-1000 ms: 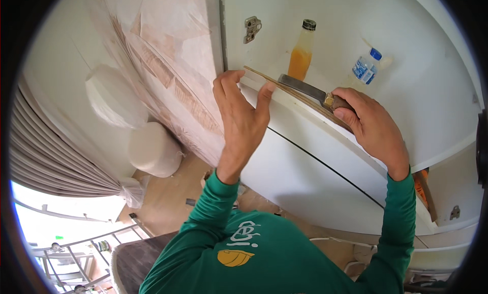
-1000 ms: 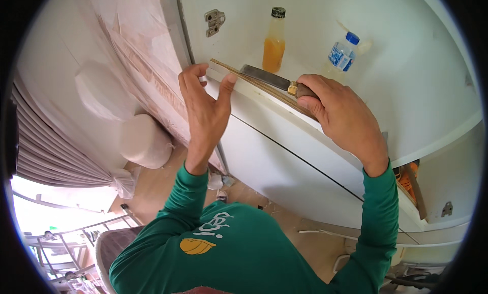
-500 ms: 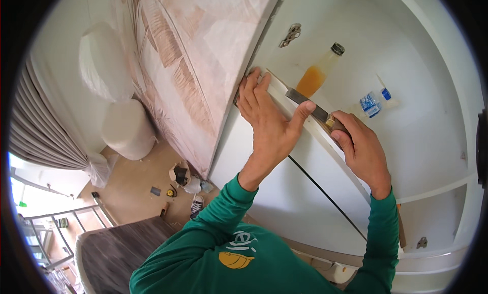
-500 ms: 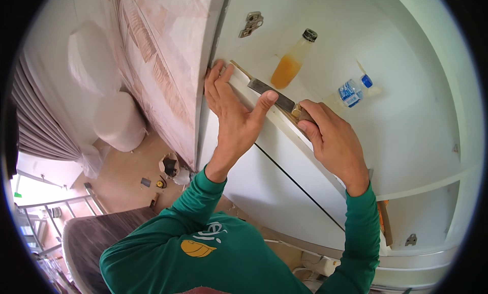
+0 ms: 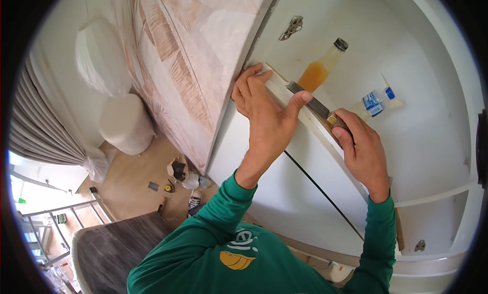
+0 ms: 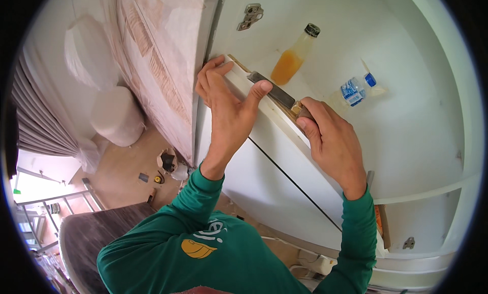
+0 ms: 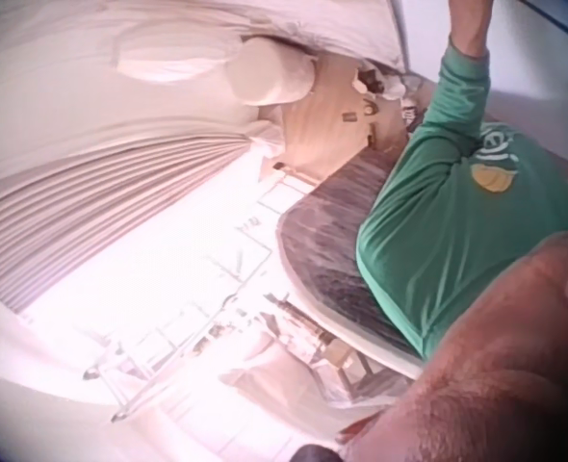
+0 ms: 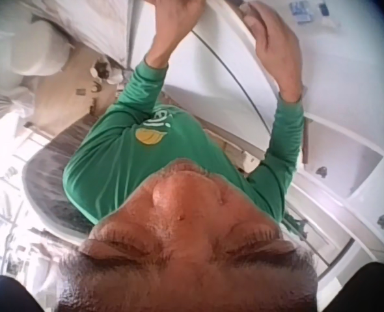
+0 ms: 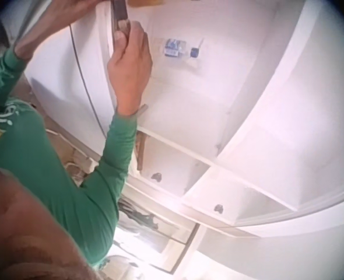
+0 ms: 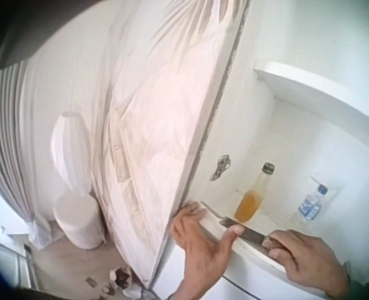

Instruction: The person uses a handheld knife to scrape the edge of a white cabinet panel in a restroom. They run the tool along the length of the panel to trim a laminate strip and then use their hands to press the edge firm.

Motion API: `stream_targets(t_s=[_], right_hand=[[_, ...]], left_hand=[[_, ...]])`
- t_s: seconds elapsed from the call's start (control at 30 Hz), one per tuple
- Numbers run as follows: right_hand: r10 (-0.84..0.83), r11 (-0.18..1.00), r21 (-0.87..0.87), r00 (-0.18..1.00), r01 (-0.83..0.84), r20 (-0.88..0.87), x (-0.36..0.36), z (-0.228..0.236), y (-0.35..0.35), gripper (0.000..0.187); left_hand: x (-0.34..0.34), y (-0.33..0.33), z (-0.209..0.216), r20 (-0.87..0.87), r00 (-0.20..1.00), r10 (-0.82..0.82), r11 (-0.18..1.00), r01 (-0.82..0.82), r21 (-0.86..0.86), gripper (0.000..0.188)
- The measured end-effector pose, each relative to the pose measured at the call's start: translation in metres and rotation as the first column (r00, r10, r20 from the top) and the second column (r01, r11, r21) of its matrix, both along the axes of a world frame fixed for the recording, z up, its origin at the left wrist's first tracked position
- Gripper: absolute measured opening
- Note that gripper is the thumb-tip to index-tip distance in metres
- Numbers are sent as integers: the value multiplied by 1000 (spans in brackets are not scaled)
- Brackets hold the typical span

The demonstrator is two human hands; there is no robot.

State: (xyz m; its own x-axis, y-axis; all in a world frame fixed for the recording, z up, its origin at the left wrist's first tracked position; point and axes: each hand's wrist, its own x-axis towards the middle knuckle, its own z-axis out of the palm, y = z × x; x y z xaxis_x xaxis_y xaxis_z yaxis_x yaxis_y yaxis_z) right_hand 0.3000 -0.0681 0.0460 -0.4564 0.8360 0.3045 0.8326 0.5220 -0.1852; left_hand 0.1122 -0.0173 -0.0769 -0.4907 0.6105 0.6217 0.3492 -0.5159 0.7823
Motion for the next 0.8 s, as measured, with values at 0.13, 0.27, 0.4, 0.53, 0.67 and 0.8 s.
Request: stream_targets(t_s=[0.13,0.27,0.4,0.53,0.67,0.8], right_hand=[[4,998,-68,991,-13,-131,12,6,1,26],[-52,993,-112,981,31,-185,3,17,1,31],[-24,993,-120,999,19,-39,-5,30,8,38],[81,994,-69,996,-84,-43,-20,34,9,35],[55,996,-70,989,-46,135,-26,38,11,30],[19,999,20,956,-26,291,-38,41,9,33]], left_hand=[[-5,0,-7,-43,999,-13,999,14,40,75],[-8,-13,-9,-100,995,-28,999,31,34,73],[2,-35,-6,-154,988,-29,998,37,45,70],[11,-39,-12,-193,974,-115,968,154,200,65],[5,-28,15,-342,935,-99,898,231,373,61],[3,8,35,-334,923,-190,866,318,387,62]])
